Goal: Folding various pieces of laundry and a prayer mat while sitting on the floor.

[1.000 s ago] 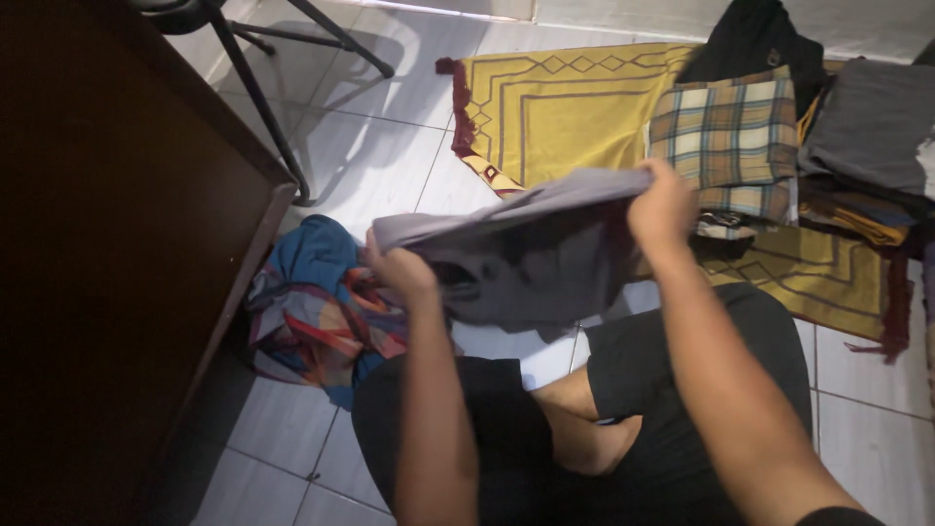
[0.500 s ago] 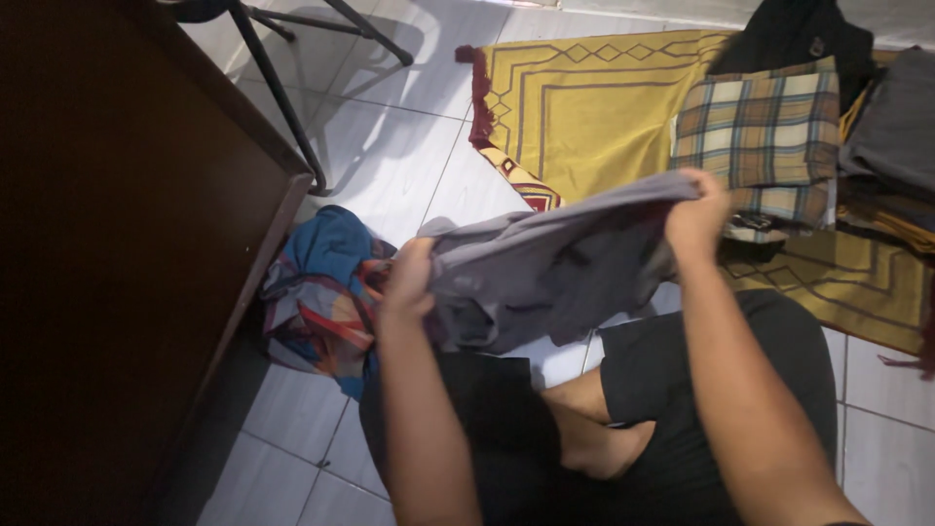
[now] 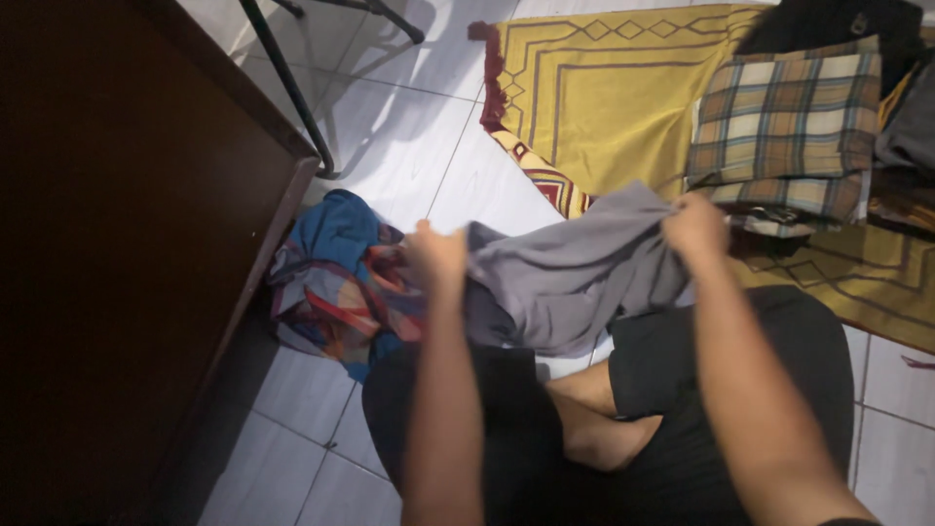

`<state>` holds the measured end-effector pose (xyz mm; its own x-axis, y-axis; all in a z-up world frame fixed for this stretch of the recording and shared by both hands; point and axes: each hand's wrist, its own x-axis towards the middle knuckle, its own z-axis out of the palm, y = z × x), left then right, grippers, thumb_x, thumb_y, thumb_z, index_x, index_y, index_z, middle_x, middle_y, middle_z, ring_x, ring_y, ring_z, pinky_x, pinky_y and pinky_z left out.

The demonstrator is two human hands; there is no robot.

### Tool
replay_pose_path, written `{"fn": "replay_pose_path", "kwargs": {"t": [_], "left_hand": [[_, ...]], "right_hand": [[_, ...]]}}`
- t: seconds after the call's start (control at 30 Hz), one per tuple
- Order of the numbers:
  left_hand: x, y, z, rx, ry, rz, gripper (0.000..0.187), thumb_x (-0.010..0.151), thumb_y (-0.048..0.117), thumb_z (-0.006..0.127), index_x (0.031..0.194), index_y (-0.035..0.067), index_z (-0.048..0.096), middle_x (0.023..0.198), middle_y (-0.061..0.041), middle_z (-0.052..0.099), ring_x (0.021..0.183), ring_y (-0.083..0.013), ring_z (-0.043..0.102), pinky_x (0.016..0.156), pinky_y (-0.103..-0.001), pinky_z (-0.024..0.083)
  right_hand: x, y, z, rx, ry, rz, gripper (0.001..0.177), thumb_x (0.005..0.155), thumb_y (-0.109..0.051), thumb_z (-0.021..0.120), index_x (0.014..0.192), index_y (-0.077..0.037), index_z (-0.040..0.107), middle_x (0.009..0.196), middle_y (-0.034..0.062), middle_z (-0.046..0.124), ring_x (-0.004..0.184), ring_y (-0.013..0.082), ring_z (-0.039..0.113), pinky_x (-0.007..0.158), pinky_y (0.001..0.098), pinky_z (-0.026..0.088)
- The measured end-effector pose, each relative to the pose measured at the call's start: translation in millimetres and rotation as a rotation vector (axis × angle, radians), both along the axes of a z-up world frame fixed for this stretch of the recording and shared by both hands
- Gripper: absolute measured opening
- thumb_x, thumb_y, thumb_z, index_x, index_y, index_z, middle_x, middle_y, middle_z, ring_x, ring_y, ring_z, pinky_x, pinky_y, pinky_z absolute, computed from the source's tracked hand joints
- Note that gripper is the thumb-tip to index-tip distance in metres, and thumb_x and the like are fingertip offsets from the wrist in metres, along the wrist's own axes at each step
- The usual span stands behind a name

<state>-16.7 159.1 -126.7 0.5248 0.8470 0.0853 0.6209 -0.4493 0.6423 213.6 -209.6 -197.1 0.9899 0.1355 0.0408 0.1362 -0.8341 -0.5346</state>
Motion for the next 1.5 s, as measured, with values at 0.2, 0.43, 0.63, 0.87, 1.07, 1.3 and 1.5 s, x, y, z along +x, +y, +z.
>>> {"fn": "replay_pose_path", "kwargs": {"t": [0.2, 0.43, 0.63, 0.87, 1.07, 1.3, 1.5], "left_hand": [[50, -62, -207, -0.1, 0.512, -0.649, 0.034, 0.087, 0.033, 0.065, 0.102, 0.005, 0.079, 0.111, -0.025, 0.072, 0.106, -0.0421, 0.069, 0.094, -0.051, 0.054], [71, -68, -244, -0.179, 0.153, -0.522, 0.043, 0.077, 0.015, 0.07, 0.118, -0.001, 0.069, 0.107, -0.027, 0.072, 0.1, -0.0396, 0.069, 0.086, -0.046, 0.056], [35, -88, -20, -1.349, -0.61, -0.626, 0.045, 0.092, -0.001, 0.051, 0.135, 0.005, 0.063, 0.092, -0.006, 0.062, 0.074, -0.0136, 0.049, 0.066, -0.029, 0.039], [-15, -54, 69, -1.541, -1.169, -0.776, 0.047, 0.094, -0.006, 0.054, 0.14, 0.002, 0.052, 0.114, -0.01, 0.066, 0.101, -0.0174, 0.063, 0.094, -0.032, 0.05], [-41, -31, 103, -1.458, -1.302, -0.622, 0.042, 0.093, -0.003, 0.053, 0.135, 0.004, 0.051, 0.112, -0.011, 0.066, 0.101, -0.0195, 0.064, 0.097, -0.035, 0.052], [-18, -1, 32, -0.871, -0.84, -0.491, 0.033, 0.102, 0.0, 0.052, 0.133, 0.003, 0.065, 0.103, -0.009, 0.059, 0.089, -0.0164, 0.053, 0.08, -0.034, 0.043], [-27, -15, 64, 0.101, 0.038, -0.183, 0.027, 0.088, 0.009, 0.064, 0.114, 0.011, 0.071, 0.111, -0.019, 0.064, 0.097, -0.0363, 0.064, 0.081, -0.048, 0.052]], "right_hand": [[-117, 101, 51, -0.322, -0.281, 0.322, 0.018, 0.081, -0.021, 0.068, 0.09, -0.007, 0.075, 0.096, 0.0188, 0.071, 0.097, 0.0398, 0.068, 0.084, 0.0542, 0.053], [-130, 115, -68, -0.124, 0.116, 0.828, 0.02, 0.087, -0.019, 0.06, 0.093, -0.005, 0.074, 0.091, 0.0255, 0.072, 0.087, 0.0442, 0.07, 0.079, 0.053, 0.054], [-76, 98, -202, -0.276, 0.067, 1.021, 0.025, 0.086, -0.019, 0.06, 0.099, -0.001, 0.069, 0.102, 0.0256, 0.069, 0.094, 0.0419, 0.067, 0.089, 0.048, 0.052], [-84, 54, -175, -0.171, 0.348, 0.954, 0.071, 0.095, -0.023, 0.062, 0.156, 0.002, 0.036, 0.142, 0.0281, 0.052, 0.127, 0.0398, 0.05, 0.105, 0.0464, 0.037], [-117, 95, -66, 0.413, 0.92, 0.674, 0.06, 0.095, -0.026, 0.065, 0.148, -0.003, 0.05, 0.138, 0.0157, 0.061, 0.121, 0.0267, 0.057, 0.103, 0.0398, 0.041], [-121, 101, 32, 0.931, 1.286, 0.51, 0.05, 0.092, -0.023, 0.07, 0.136, -0.001, 0.062, 0.121, 0.0098, 0.073, 0.104, 0.0207, 0.069, 0.092, 0.0372, 0.051], [-105, 71, 119, 1.108, 0.797, 0.533, 0.039, 0.087, -0.011, 0.07, 0.123, 0.005, 0.063, 0.11, 0.0159, 0.074, 0.091, 0.0257, 0.074, 0.073, 0.0396, 0.06]]}}
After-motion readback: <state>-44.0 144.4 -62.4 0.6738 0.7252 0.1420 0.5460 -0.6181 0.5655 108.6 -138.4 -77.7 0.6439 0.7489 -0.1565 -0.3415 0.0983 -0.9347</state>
